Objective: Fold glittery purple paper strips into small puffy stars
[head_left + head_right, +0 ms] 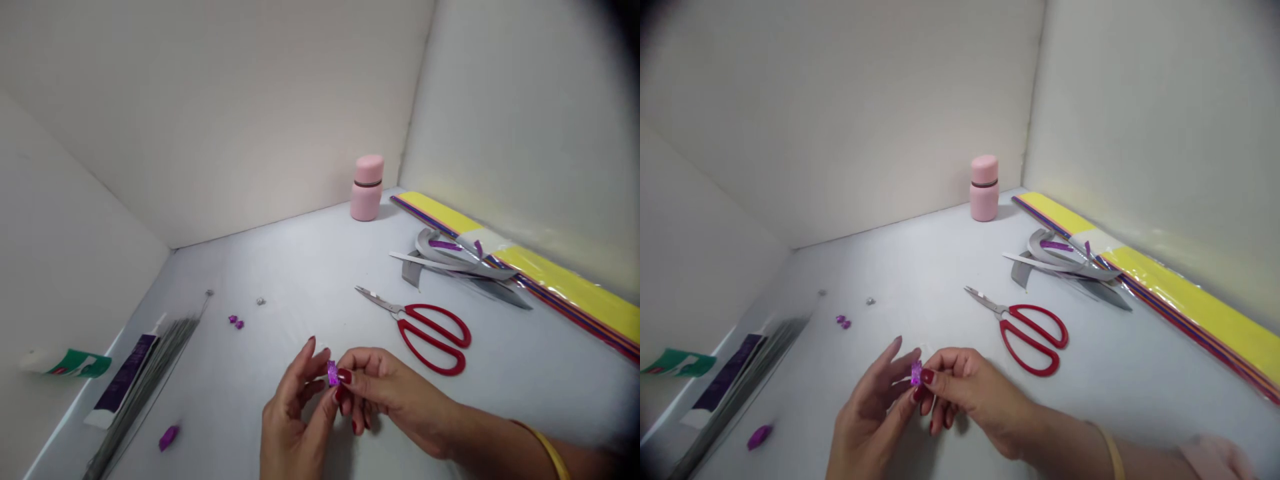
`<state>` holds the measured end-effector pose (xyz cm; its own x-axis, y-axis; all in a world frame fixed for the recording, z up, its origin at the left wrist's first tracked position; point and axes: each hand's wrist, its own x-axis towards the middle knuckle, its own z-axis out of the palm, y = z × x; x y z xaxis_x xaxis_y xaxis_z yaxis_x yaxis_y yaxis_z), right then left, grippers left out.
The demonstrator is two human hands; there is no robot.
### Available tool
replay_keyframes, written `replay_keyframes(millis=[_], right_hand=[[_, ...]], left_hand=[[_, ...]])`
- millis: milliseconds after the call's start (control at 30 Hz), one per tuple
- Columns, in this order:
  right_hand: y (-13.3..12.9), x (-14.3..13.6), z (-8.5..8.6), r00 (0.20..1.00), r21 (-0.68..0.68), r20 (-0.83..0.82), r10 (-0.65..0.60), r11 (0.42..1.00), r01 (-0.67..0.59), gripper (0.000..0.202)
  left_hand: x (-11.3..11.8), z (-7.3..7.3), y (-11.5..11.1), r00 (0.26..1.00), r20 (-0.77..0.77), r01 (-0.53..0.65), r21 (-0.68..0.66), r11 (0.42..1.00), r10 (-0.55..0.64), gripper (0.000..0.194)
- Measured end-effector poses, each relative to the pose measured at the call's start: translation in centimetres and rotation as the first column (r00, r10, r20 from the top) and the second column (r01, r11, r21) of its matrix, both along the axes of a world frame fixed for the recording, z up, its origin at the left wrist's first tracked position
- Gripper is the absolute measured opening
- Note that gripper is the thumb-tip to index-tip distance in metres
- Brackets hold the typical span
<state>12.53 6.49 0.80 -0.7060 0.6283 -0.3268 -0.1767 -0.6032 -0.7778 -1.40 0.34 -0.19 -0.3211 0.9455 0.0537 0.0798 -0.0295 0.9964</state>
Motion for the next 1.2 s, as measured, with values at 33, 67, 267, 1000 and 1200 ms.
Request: replay_keyframes(millis=[33,67,267,1000,1200], right_hand=[[0.0,0.0,0.0,1.0,0.006,0.005,-0.01,1.0,0.01,0.031],[0.0,-0.1,0.0,1.0,0.016,0.012,-0.018,1.0,0.018,0.031],[0.0,-0.1,0.0,0.998,0.132,0.051,-0.021,0.991,0.014,0.033],[0.1,0.4,0.5,0.999,-0.042,-0.021,-0.029,0.999,0.028,0.027],[0.0,0.2,0.3,0.999,0.031,0.031,-0.03,0.999,0.029,0.03]], left_hand=[[0.0,0.0,0.0,1.0,0.012,-0.015,-0.018,1.0,0.016,0.026],[0.0,0.1,0.0,1.0,-0.01,-0.024,-0.017,1.0,0.024,0.021],[-0.3,0.2,-0.2,0.927,-0.373,0.044,0.211,0.976,0.039,0.021],[-1.2,0.9,0.8,0.965,-0.044,0.262,0.071,0.962,-0.26,0.02],[-0.7,0.7,0.8,0.98,-0.029,0.198,0.094,0.976,-0.196,0.012]])
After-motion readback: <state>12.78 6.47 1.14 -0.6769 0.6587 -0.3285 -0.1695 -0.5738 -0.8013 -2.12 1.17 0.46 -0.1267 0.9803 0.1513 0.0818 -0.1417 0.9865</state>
